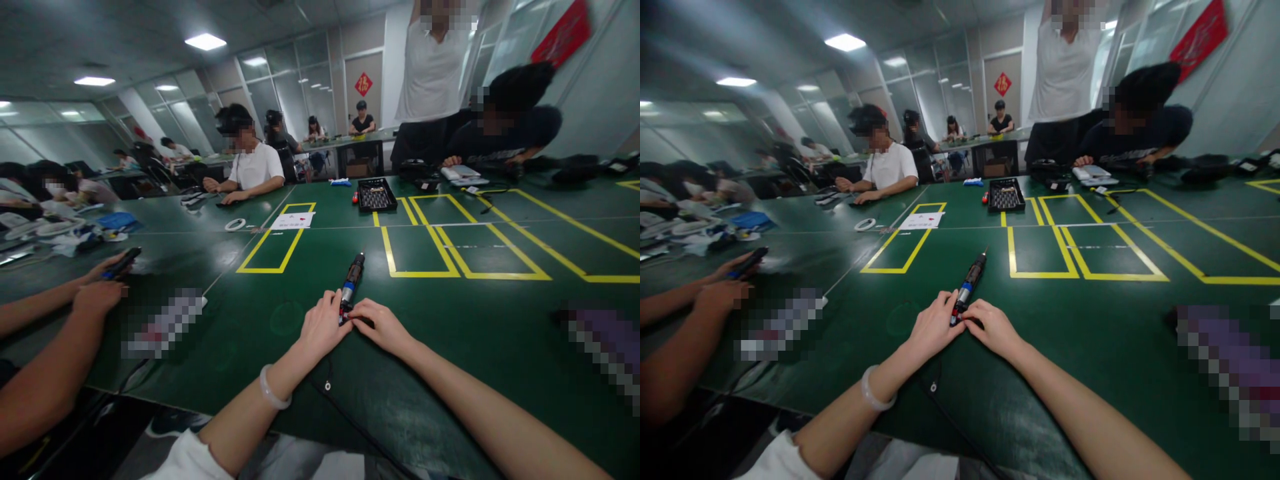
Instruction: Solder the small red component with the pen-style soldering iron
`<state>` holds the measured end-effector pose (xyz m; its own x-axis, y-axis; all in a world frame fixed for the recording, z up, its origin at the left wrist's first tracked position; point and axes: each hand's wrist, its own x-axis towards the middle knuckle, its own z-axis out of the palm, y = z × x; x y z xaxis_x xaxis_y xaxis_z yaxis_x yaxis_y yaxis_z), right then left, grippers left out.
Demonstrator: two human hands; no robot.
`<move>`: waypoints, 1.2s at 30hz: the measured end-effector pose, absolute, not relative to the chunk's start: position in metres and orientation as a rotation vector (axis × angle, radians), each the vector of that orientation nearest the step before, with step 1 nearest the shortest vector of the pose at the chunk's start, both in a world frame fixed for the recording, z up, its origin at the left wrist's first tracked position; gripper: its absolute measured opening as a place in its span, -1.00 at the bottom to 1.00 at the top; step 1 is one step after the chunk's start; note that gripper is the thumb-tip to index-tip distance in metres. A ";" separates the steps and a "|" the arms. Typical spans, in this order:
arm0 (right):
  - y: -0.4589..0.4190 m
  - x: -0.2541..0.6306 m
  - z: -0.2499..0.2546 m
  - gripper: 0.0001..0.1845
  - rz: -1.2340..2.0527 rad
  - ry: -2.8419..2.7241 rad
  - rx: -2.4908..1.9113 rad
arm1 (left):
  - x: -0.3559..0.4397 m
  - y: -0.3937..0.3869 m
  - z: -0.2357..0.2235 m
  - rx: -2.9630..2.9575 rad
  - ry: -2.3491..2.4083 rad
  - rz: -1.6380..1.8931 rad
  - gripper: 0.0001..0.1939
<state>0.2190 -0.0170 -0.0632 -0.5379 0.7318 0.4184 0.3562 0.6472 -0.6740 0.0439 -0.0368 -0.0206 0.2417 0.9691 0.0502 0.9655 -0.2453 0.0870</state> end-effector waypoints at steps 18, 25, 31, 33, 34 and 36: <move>-0.019 0.225 -0.061 -0.83 0.737 -2.209 -0.888 | -0.089 -0.068 -0.014 2.244 2.087 0.124 -0.32; -0.018 0.225 -0.060 -0.84 0.738 -2.228 -0.905 | -0.172 -0.071 -0.020 2.104 2.259 0.123 -0.31; -0.018 0.224 -0.059 -0.84 0.738 -2.241 -0.923 | -0.201 -0.070 -0.024 2.196 2.373 0.153 -0.34; -0.018 0.224 -0.059 -0.85 0.736 -2.243 -0.920 | -0.196 -0.072 -0.023 2.302 2.429 0.199 -0.41; -0.018 0.224 -0.060 -0.85 0.735 -2.243 -0.919 | -0.191 -0.074 -0.023 2.352 2.450 0.216 -0.48; -0.018 0.224 -0.060 -0.84 0.733 -2.243 -0.922 | -0.182 -0.078 -0.020 2.423 2.460 0.215 -0.64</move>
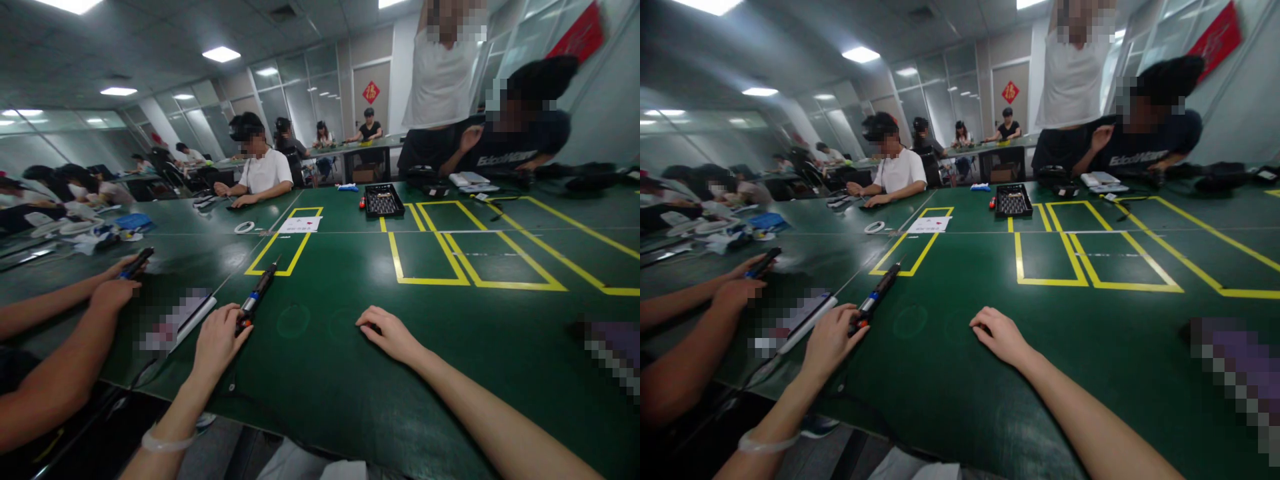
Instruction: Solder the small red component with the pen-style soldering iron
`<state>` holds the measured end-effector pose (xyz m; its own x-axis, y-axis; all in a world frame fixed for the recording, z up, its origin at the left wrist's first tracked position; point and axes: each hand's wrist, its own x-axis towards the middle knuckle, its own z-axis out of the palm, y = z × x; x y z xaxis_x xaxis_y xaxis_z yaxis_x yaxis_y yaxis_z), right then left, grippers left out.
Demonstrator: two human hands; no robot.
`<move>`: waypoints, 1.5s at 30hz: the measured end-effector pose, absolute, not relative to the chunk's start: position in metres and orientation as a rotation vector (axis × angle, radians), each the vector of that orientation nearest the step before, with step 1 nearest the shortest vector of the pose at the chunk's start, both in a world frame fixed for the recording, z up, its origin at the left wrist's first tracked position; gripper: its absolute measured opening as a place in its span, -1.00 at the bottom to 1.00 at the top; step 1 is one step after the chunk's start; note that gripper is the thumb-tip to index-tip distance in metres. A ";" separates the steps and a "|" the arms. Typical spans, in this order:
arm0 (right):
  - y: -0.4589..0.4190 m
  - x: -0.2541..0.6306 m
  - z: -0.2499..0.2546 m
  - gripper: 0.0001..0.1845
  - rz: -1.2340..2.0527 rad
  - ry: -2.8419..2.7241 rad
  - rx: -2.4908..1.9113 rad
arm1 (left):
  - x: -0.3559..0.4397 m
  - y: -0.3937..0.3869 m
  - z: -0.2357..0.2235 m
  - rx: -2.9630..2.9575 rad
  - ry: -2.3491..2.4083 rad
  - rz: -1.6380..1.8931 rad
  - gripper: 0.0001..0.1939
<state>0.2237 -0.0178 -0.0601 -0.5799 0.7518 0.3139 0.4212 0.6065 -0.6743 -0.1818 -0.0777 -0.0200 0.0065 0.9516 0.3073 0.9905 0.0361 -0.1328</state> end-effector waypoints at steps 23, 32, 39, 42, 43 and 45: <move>-0.010 0.225 -0.065 -0.71 0.915 -1.954 -0.898 | 0.041 -0.002 -0.021 -3.249 -2.081 -1.353 -0.60; -0.008 0.226 -0.065 -0.85 0.998 -1.861 -0.907 | 0.037 -0.013 -0.023 -3.112 -1.979 -1.349 -0.69; -0.006 0.228 -0.062 -0.73 1.197 -1.774 -0.895 | 0.043 -0.024 -0.012 -3.035 -1.686 -1.059 -0.78; -0.006 0.228 -0.061 -0.65 1.192 -1.806 -0.889 | 0.042 -0.023 -0.012 -3.034 -1.711 -1.070 -0.80; -0.006 0.228 -0.062 -0.68 1.192 -1.790 -0.888 | 0.042 -0.023 -0.012 -3.040 -1.722 -1.085 -0.79; -0.006 0.228 -0.064 -0.75 1.183 -1.755 -0.882 | 0.041 -0.021 -0.014 -3.044 -1.752 -1.118 -0.78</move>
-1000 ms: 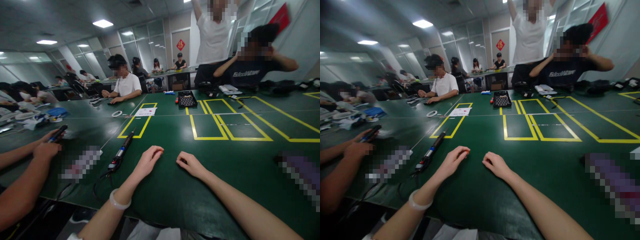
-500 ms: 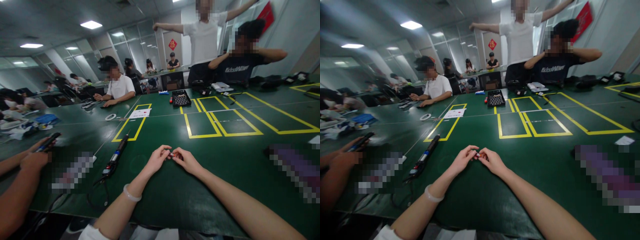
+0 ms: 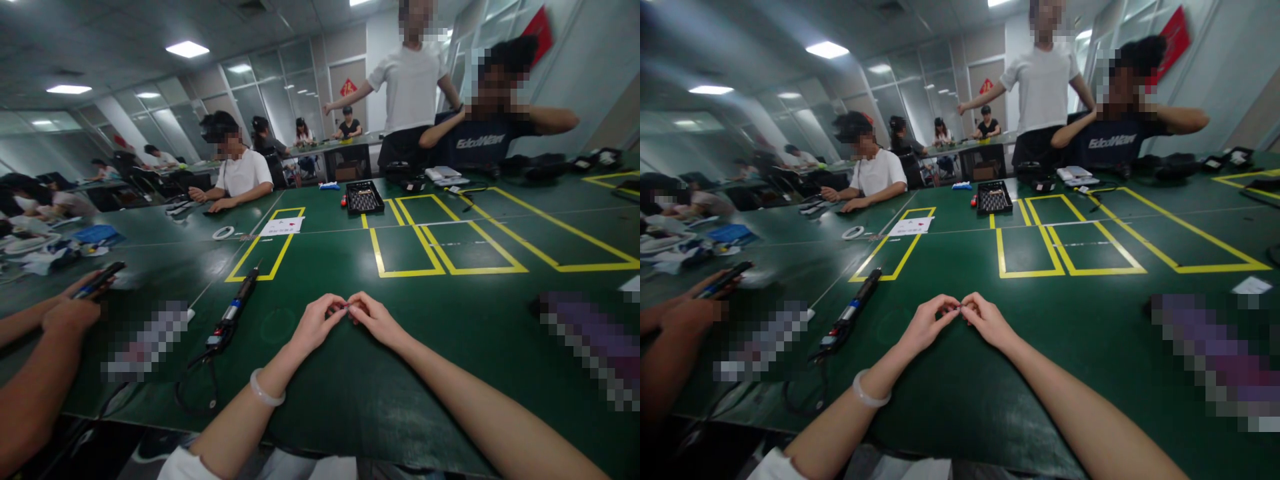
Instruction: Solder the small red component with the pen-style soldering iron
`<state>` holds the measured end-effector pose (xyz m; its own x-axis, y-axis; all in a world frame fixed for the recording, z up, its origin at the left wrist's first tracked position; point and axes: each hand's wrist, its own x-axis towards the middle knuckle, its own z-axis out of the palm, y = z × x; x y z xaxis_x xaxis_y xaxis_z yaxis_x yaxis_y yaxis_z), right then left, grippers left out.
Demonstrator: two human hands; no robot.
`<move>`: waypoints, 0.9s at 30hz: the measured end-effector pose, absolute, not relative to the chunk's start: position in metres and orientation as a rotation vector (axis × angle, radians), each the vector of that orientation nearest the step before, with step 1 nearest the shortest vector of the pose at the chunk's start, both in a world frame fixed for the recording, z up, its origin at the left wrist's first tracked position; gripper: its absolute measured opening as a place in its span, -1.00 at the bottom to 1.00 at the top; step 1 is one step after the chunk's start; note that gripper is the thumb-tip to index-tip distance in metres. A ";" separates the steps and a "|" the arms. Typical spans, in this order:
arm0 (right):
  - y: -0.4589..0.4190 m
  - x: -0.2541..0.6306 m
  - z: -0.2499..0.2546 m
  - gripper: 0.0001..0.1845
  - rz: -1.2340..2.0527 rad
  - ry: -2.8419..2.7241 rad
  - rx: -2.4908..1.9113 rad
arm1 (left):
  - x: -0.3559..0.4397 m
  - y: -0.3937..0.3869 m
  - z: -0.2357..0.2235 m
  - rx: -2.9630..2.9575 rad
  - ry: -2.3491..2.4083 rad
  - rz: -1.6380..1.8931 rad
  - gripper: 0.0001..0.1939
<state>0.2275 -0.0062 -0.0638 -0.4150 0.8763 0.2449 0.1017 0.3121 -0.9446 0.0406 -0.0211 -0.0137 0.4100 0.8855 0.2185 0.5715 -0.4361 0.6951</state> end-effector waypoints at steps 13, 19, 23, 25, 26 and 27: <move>-0.007 0.227 -0.065 -0.88 1.096 -1.839 -0.905 | -0.013 -0.027 -0.003 2.470 1.492 0.502 -0.37; -0.008 0.226 -0.066 -0.87 1.114 -1.865 -0.905 | -0.145 -0.038 -0.016 2.267 2.277 0.241 -0.09; -0.009 0.226 -0.065 -0.88 1.113 -1.875 -0.915 | -0.204 -0.051 -0.025 2.026 2.308 0.081 -0.11; -0.009 0.226 -0.065 -0.88 1.116 -1.879 -0.921 | -0.213 -0.054 -0.025 1.990 2.227 0.073 -0.17; -0.009 0.226 -0.065 -0.88 1.117 -1.881 -0.922 | -0.214 -0.055 -0.023 1.982 2.204 0.075 -0.20; -0.009 0.226 -0.065 -0.88 1.117 -1.884 -0.923 | -0.212 -0.055 -0.022 1.981 2.192 0.080 -0.21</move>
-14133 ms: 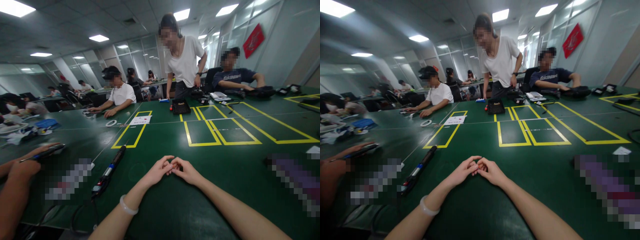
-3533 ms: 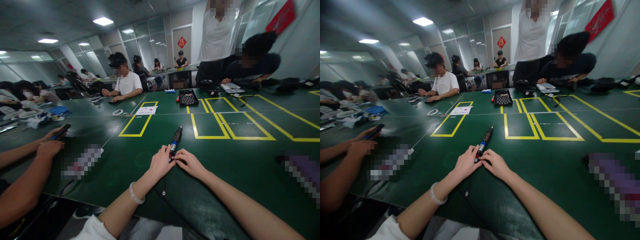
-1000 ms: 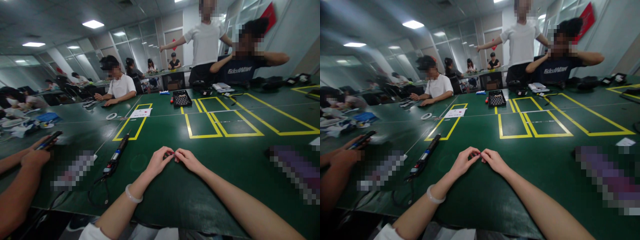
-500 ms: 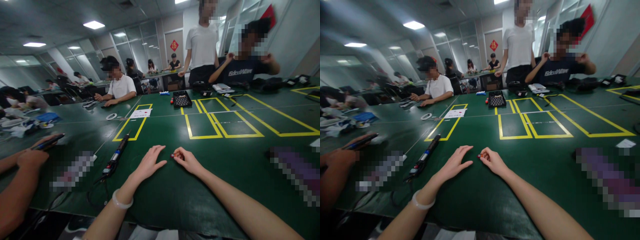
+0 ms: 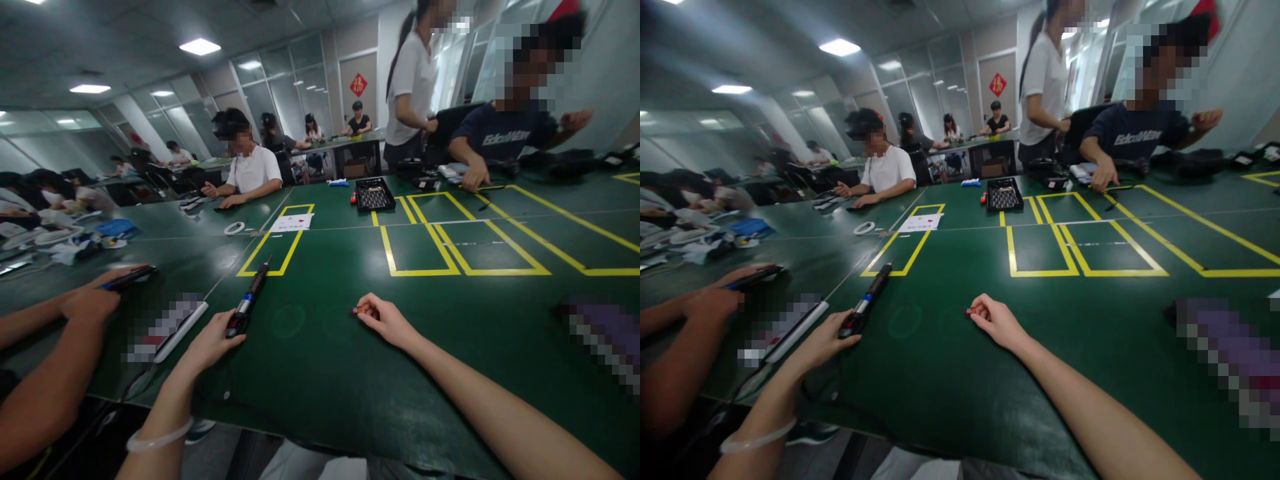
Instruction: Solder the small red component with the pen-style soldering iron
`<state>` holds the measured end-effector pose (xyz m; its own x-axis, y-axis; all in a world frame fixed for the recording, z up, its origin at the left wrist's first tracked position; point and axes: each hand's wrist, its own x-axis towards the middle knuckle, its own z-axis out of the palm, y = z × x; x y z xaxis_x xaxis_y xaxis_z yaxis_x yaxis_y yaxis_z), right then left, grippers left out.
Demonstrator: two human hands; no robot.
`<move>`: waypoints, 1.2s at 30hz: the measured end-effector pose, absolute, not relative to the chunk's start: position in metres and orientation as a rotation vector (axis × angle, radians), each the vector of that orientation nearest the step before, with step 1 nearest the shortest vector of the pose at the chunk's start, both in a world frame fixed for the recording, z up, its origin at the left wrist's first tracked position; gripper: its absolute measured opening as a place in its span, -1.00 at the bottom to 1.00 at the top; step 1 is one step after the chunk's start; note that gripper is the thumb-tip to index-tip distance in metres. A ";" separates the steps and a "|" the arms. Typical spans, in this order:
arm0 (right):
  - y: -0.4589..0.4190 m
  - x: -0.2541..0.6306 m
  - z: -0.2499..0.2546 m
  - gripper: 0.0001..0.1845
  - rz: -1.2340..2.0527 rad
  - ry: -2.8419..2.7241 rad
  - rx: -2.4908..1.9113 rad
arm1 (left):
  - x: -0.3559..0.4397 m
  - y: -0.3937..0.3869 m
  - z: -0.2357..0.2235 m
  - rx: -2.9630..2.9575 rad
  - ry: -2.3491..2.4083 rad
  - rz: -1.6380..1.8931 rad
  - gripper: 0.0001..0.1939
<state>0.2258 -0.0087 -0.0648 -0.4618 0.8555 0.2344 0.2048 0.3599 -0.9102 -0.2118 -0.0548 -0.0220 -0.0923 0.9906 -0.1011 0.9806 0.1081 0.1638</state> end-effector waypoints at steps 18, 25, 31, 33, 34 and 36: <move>-0.008 0.224 -0.065 -0.83 1.004 -1.928 -0.951 | -0.082 -0.046 -0.009 2.149 2.117 0.006 -0.34; -0.007 0.224 -0.068 -0.86 0.998 -1.922 -0.919 | -0.002 -0.033 -0.011 2.342 1.925 0.061 -0.38; -0.007 0.225 -0.065 -0.94 0.914 -1.936 -0.933 | 0.036 -0.022 -0.017 2.462 1.760 0.127 -0.40; -0.006 0.225 -0.065 -0.95 0.874 -1.959 -0.937 | 0.040 -0.020 -0.017 2.462 1.736 0.133 -0.39; -0.006 0.225 -0.065 -0.96 0.845 -1.980 -0.940 | 0.042 -0.020 -0.017 2.457 1.732 0.136 -0.39; -0.007 0.225 -0.066 -0.97 0.775 -2.034 -0.947 | 0.042 -0.021 -0.017 2.446 1.726 0.140 -0.37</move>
<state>0.2251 -0.0068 -0.0658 -0.4460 0.8146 0.3709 0.3613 0.5430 -0.7580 0.0421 -0.0207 -0.0172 0.3358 0.9419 -0.0073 0.9284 -0.3296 0.1715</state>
